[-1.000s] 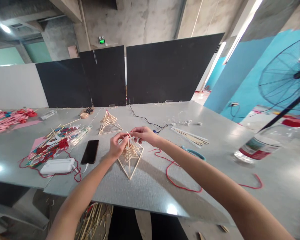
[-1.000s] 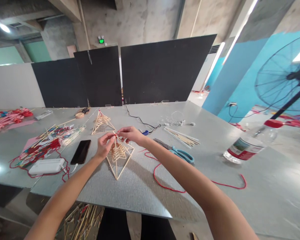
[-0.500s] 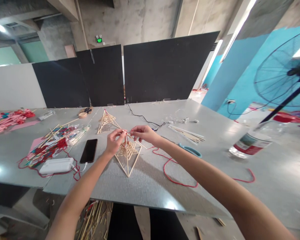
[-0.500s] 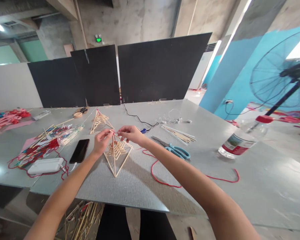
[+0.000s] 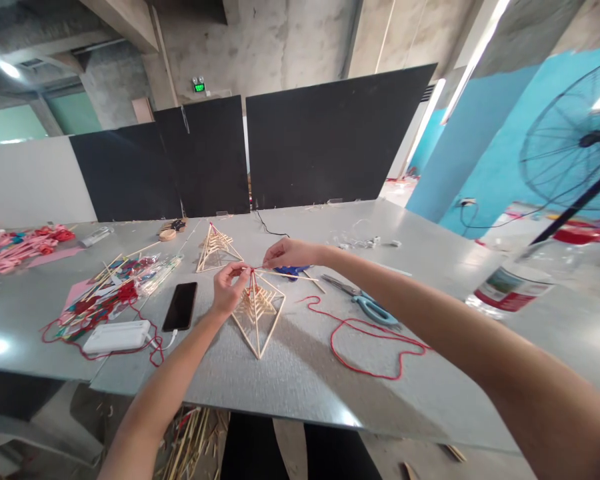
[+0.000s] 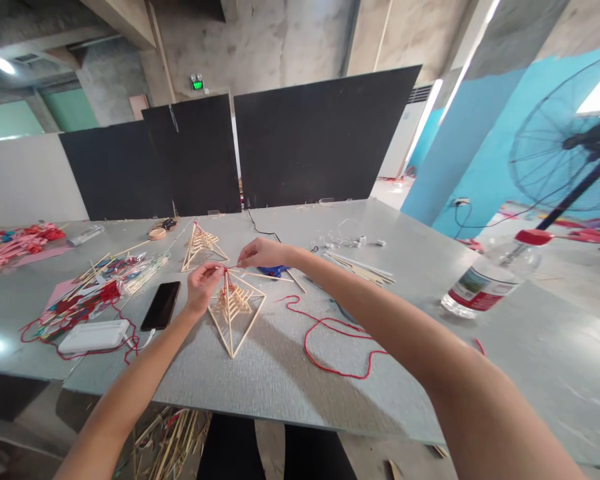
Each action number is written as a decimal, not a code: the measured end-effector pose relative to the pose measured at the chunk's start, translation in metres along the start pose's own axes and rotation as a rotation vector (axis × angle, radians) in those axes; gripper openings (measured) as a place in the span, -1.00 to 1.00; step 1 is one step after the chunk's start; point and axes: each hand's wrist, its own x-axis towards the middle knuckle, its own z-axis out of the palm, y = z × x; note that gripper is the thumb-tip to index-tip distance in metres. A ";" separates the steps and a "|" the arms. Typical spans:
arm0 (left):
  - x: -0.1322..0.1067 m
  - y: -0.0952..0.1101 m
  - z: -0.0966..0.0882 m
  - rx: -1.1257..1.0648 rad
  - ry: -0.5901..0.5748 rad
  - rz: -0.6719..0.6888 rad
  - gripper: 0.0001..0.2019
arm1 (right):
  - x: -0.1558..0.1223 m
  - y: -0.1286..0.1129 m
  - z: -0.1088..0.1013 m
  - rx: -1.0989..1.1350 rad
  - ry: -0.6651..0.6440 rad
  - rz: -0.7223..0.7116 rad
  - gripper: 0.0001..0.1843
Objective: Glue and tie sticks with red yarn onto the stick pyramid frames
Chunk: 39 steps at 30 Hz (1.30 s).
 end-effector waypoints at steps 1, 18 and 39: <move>0.000 0.001 0.001 -0.013 0.003 -0.004 -0.77 | 0.000 -0.001 -0.002 0.009 -0.019 0.015 -0.75; -0.011 -0.004 0.011 -0.158 0.076 -0.073 -0.73 | -0.061 -0.033 0.049 -0.407 0.469 -0.328 -0.72; -0.013 -0.011 0.012 -0.121 0.114 -0.058 -0.73 | -0.041 0.007 0.122 0.029 0.675 -0.060 -0.43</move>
